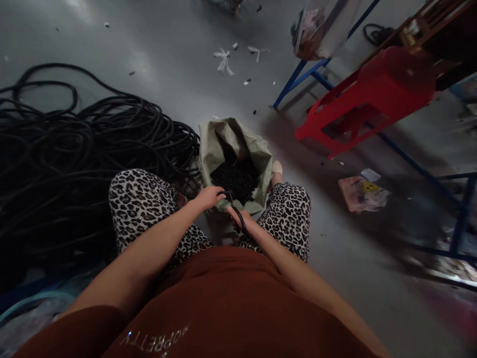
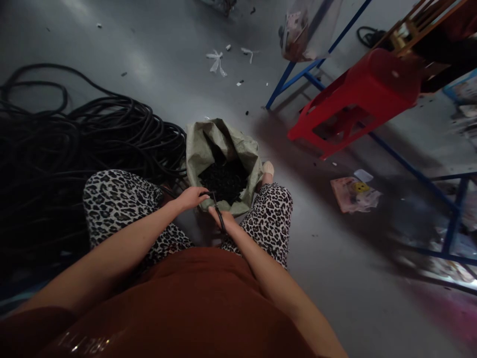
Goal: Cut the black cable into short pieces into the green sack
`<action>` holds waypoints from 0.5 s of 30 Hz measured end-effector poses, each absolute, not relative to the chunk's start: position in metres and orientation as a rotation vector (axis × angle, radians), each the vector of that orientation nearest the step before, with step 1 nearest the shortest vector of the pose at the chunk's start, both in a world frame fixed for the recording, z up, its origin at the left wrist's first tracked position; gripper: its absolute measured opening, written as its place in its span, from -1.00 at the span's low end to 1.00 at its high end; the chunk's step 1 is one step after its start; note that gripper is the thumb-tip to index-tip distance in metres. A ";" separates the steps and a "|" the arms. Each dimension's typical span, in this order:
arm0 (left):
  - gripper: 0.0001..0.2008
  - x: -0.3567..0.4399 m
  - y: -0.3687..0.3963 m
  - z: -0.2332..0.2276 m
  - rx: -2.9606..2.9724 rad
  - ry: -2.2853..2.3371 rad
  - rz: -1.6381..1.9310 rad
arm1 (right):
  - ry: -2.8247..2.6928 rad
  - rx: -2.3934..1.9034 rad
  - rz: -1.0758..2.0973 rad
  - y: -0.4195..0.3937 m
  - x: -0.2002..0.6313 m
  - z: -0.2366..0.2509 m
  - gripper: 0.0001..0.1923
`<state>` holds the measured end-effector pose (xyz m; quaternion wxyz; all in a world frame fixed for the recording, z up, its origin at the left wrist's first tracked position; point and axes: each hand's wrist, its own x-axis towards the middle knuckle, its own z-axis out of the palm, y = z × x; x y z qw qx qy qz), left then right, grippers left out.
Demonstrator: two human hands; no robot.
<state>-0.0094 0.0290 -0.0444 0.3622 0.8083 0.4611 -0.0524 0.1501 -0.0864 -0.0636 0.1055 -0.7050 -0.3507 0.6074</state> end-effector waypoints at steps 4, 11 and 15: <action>-0.70 -0.009 0.028 -0.045 2.100 1.167 -0.149 | -1.041 -2.094 1.796 -0.084 0.148 -0.062 -0.43; -0.69 -0.009 0.026 -0.046 2.094 1.122 -0.177 | -1.069 -2.108 1.780 -0.083 0.147 -0.063 -0.44; -0.69 -0.009 0.025 -0.046 2.088 1.108 -0.159 | -1.067 -2.123 1.779 -0.082 0.145 -0.061 -0.44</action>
